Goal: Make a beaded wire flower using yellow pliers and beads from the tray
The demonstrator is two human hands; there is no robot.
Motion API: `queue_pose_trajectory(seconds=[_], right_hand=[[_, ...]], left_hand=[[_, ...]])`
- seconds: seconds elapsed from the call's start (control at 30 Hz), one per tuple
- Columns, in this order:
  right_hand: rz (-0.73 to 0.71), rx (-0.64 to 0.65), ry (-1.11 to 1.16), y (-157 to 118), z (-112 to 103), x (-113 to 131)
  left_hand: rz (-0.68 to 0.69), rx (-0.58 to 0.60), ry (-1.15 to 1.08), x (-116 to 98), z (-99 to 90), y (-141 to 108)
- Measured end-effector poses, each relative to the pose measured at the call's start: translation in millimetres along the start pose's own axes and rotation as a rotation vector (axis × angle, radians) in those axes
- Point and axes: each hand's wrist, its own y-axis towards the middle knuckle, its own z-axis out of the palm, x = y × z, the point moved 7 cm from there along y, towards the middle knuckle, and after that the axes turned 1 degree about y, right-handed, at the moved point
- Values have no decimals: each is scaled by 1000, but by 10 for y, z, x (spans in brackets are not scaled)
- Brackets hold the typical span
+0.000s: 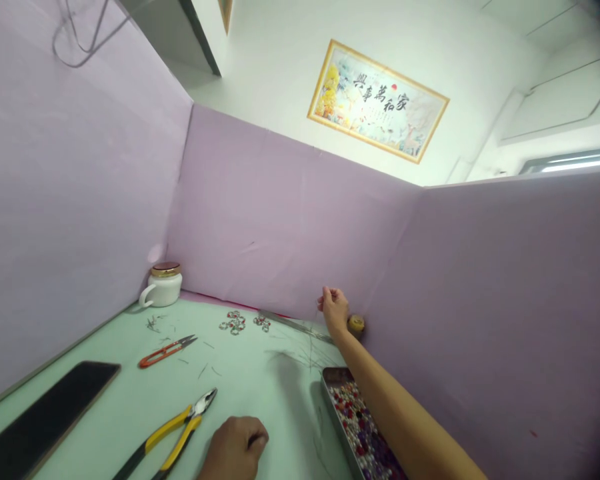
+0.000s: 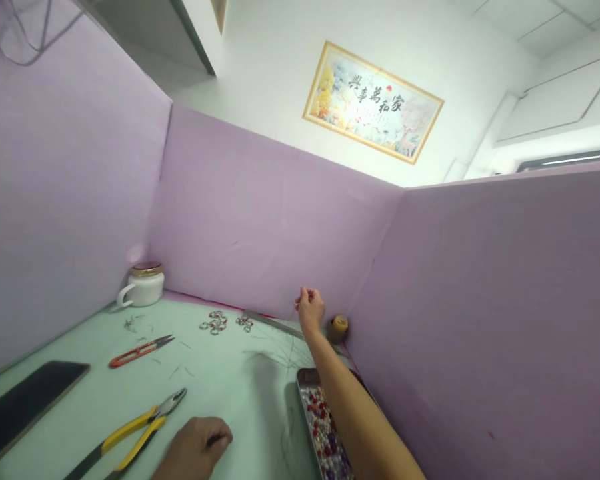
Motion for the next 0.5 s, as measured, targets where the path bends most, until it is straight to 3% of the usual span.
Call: queue_pose_trajectory(seconds=[0.1,0.3,0.5], right_hand=[[-50,28,-123,5,-46,41],[-255,240,-388,-41,18,213],[-337,249,-512,-26,-8,366]], left_hand=[[0,1,7,7,8,6],[7,9,24,8,9,12],[11,11,25,17,20,5]])
